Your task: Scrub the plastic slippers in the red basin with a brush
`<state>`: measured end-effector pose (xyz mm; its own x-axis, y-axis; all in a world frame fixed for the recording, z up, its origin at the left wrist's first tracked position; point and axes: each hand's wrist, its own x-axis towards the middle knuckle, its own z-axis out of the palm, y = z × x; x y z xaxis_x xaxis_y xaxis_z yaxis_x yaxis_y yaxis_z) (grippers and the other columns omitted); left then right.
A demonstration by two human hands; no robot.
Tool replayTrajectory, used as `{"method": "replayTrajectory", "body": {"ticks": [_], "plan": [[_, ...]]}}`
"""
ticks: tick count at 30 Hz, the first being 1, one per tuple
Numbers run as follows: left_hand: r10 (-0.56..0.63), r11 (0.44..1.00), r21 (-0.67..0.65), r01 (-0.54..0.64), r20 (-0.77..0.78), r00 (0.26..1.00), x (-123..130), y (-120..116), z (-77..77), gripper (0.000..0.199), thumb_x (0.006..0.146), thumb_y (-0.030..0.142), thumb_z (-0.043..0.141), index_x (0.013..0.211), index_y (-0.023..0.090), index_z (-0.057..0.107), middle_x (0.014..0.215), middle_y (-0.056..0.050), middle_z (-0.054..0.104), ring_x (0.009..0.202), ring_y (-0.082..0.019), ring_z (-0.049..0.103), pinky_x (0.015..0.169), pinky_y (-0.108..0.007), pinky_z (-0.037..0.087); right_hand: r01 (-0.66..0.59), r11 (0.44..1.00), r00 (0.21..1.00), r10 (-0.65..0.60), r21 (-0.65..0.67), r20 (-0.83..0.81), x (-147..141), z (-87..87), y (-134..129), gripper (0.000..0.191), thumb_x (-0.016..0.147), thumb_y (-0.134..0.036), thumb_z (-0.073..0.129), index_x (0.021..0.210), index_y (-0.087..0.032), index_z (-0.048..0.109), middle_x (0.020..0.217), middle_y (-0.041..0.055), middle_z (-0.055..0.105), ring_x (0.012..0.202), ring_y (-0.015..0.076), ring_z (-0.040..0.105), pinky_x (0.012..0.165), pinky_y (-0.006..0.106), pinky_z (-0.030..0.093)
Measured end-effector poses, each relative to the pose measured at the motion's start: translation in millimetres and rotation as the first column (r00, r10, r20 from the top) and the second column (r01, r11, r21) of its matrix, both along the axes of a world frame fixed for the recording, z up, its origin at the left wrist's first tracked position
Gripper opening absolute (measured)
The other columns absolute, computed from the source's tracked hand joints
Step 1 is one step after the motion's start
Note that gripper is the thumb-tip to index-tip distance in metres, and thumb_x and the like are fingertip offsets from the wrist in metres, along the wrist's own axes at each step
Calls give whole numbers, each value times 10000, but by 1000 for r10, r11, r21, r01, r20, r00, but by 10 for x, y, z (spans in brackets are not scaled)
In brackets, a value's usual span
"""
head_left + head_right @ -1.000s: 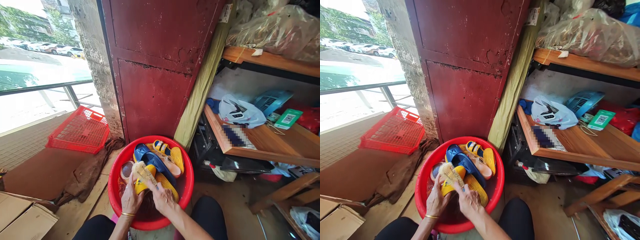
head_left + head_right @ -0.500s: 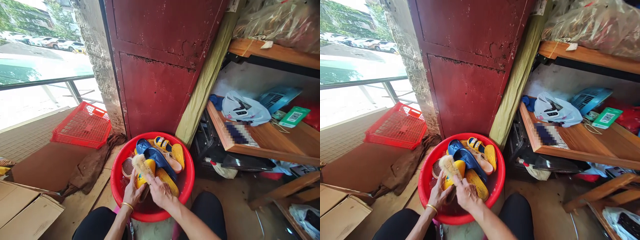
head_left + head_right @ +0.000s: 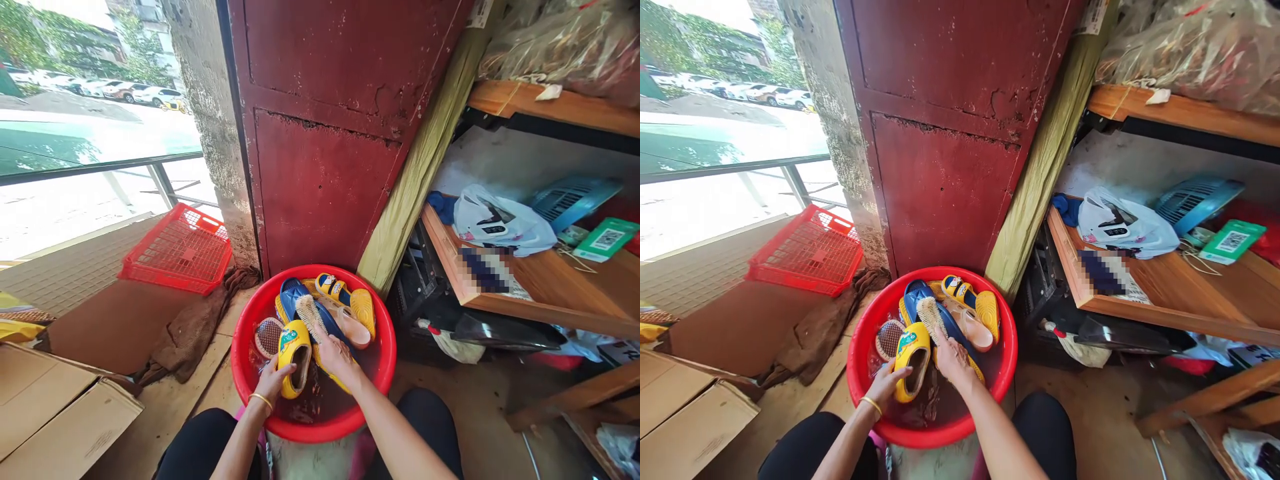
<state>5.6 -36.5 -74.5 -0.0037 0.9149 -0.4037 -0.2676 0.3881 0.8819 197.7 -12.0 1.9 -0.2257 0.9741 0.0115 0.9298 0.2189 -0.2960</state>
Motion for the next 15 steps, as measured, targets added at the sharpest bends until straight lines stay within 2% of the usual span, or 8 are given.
{"method": "replayTrajectory", "body": {"ticks": [2, 5, 7, 9, 12, 15], "plan": [[64, 997, -52, -61, 47, 997, 13, 29, 69, 629, 623, 386, 884, 1188, 171, 712, 1098, -111, 799, 1035, -309, 746, 910, -403, 584, -41, 999, 999, 41, 2, -34, 12, -14, 7, 618, 980, -130, 466, 1593, -199, 434, 1137, 142, 782, 1047, 246, 752, 933, 338, 577], [174, 984, -71, -164, 181, 968, 39, 65, 187, 683, 632, 329, 905, 1275, 223, 700, 1206, -97, 784, 1122, -288, 725, 942, -357, 565, -110, 993, 977, 116, 47, -176, -63, -14, -18, 624, 988, -179, 484, 1605, -237, 413, 1312, 112, 735, 1151, 226, 716, 984, 312, 562], [156, 988, -61, -145, 269, 950, 59, 62, 247, 733, 697, 339, 869, 1389, 271, 637, 1317, -92, 745, 1223, -302, 683, 970, -389, 559, -142, 988, 944, 156, 69, -290, -168, -29, -40, 622, 987, -184, 476, 1604, -236, 414, 1385, 102, 696, 1189, 231, 698, 1002, 334, 565], [107, 994, -63, -93, 289, 951, 86, 39, 289, 702, 775, 389, 808, 1437, 287, 598, 1398, -98, 700, 1326, -325, 617, 989, -437, 554, -138, 989, 929, 147, 53, -340, -281, -59, -57, 608, 986, -174, 453, 1593, -198, 430, 1372, 117, 700, 1160, 248, 710, 987, 371, 584], [106, 992, -98, -80, 295, 950, 127, 1, 333, 606, 880, 459, 689, 1450, 281, 584, 1490, -98, 631, 1435, -325, 515, 1045, -478, 527, -89, 996, 939, 95, 32, -330, -383, -111, -109, 597, 985, -150, 410, 1581, -141, 443, 1289, 149, 730, 1099, 277, 728, 939, 422, 609], [94, 992, -113, -52, 398, 913, 144, -4, 359, 594, 948, 474, 584, 1512, 303, 508, 1553, -86, 573, 1445, -294, 506, 1109, -491, 488, -121, 992, 962, 126, 37, -243, -342, -187, -303, 623, 979, -161, 431, 1601, -182, 420, 1218, 146, 746, 1022, 295, 741, 862, 432, 623]]}}
